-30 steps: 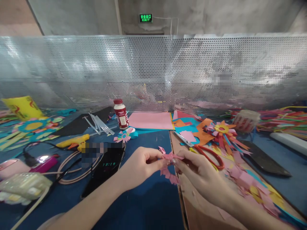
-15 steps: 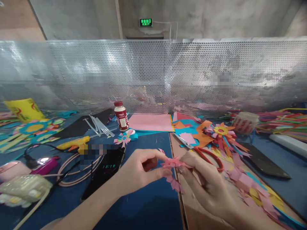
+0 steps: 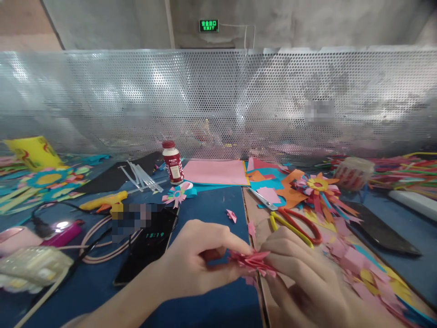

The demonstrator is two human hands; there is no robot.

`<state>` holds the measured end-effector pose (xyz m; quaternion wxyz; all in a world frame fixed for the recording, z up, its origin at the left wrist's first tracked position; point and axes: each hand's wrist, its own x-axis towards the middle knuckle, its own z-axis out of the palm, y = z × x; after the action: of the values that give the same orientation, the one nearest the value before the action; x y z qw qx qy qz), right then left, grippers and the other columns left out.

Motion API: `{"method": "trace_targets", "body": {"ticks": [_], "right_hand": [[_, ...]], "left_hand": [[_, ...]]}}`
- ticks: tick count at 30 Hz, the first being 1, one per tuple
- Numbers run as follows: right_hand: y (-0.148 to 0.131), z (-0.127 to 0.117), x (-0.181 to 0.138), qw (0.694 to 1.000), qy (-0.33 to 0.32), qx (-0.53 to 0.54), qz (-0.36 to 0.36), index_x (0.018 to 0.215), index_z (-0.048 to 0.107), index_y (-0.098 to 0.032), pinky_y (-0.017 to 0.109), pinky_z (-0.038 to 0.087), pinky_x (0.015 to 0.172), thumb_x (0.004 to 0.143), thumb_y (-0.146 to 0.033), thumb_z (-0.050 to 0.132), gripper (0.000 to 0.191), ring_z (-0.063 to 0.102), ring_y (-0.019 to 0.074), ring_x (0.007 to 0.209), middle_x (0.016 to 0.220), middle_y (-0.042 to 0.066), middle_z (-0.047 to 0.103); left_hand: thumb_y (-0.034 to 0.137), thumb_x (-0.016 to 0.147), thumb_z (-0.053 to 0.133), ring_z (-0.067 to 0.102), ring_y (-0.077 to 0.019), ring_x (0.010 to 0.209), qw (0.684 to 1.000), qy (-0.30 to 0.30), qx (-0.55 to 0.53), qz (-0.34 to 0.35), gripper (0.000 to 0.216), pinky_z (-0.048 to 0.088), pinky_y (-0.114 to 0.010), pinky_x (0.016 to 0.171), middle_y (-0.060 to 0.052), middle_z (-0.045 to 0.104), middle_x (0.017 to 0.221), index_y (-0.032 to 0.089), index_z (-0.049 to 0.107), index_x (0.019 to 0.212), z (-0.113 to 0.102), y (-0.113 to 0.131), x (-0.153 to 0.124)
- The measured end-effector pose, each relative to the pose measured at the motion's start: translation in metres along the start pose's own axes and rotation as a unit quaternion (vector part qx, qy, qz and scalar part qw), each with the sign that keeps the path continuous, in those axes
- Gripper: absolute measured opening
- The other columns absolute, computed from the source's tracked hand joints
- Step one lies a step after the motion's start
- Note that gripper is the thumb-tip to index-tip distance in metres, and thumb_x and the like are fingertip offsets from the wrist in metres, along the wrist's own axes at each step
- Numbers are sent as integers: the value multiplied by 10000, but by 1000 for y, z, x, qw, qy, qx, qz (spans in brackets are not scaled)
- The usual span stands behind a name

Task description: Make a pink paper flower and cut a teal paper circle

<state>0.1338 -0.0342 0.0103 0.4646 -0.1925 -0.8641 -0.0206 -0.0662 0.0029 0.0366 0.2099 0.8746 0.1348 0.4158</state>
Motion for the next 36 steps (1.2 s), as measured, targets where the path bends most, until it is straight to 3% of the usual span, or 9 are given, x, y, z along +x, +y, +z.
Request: {"method": "trace_targets", "body": {"ticks": [10, 16, 26, 30, 36], "right_hand": [[0, -2, 5, 997, 12, -61, -42, 882, 528, -111, 325, 420, 534, 697, -24, 494, 208, 511, 183, 669, 726, 94, 603], [-2, -1, 0, 997, -7, -70, -31, 932, 506, -154, 338, 417, 535, 710, -41, 483, 249, 513, 188, 665, 714, 77, 597], [-1, 0, 1, 997, -20, -63, -38, 935, 503, -119, 328, 406, 541, 722, -14, 504, 238, 525, 180, 655, 702, 86, 599], [-3, -2, 5, 997, -42, -57, -19, 927, 507, -120, 315, 400, 522, 734, -8, 489, 225, 507, 170, 623, 682, 80, 601], [-4, 1, 9, 993, -33, -53, 98, 926, 525, -142, 332, 463, 628, 780, -164, 522, 149, 542, 185, 711, 779, 86, 603]], "left_hand": [[183, 757, 636, 423, -49, 445, 999, -10, -8, 48, 81, 315, -174, 451, 22, 584, 550, 148, 645, 829, 1, 0, 0], [179, 743, 648, 447, -59, 455, 999, -52, 6, 10, 121, 330, -188, 464, 25, 610, 579, 185, 636, 864, -2, 3, -2], [175, 745, 642, 434, -64, 439, 998, -52, -4, -38, 84, 320, -199, 454, 9, 615, 544, 175, 685, 817, -5, 9, 4], [208, 742, 645, 370, -58, 406, 992, -50, -50, -109, 70, 273, -204, 409, 3, 608, 515, 164, 698, 740, -2, 8, 3], [318, 761, 617, 336, -56, 411, 953, -53, -105, -281, 185, 248, -199, 405, -3, 606, 516, 148, 689, 768, 2, -2, 3]]}}
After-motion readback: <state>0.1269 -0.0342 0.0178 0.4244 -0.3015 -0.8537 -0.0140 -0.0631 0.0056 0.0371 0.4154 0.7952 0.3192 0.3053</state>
